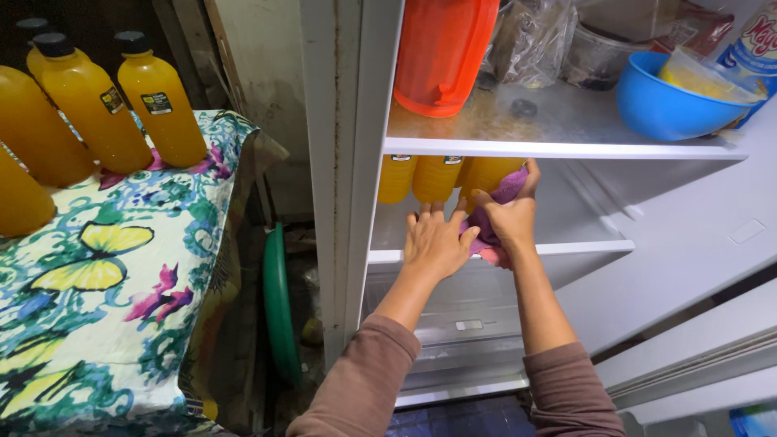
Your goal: The person wipes multiple plastic bottles filled with orange liquid using a pink cloth and places them one by one into an open refrigerator. The person handles the bottles individually, wiping each before arranging them on the refrigerator shelf.
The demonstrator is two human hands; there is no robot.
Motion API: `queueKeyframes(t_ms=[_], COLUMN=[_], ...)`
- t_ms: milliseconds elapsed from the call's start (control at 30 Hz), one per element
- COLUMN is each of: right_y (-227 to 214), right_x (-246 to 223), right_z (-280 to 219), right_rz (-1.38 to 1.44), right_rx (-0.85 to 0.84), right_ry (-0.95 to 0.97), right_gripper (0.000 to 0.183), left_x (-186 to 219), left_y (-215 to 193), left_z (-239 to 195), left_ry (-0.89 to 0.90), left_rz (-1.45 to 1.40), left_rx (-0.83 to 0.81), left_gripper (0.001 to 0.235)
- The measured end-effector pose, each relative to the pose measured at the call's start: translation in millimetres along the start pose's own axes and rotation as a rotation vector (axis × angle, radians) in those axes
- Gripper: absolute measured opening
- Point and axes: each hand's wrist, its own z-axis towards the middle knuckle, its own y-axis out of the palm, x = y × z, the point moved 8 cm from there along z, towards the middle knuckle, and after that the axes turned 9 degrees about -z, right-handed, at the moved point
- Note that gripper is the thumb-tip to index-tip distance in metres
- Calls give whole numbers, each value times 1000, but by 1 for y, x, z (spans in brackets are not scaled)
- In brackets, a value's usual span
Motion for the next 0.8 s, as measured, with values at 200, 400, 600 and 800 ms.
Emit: queueKeyframes(t_ms=[200,400,600,800], right_y=[12,17,15,14], right_x=[5,5,-10,-11], right_z=[-1,-2,-8,-6], right_rz=[-228,-254,-188,-179], right_rx=[-90,-26,25,-26], right_ry=[89,70,-80,42], right_gripper=[94,91,87,86], left_x=[-1,0,-25,-25], left_y=[-2,-1,1,-37], left_z=[2,-1,-2,-6], left_ry=[-7,-8,-95,-49], left_rz=[-7,-27,-184,-83], left_rx=[-11,-3,129,600], left_gripper=[73,75,64,63])
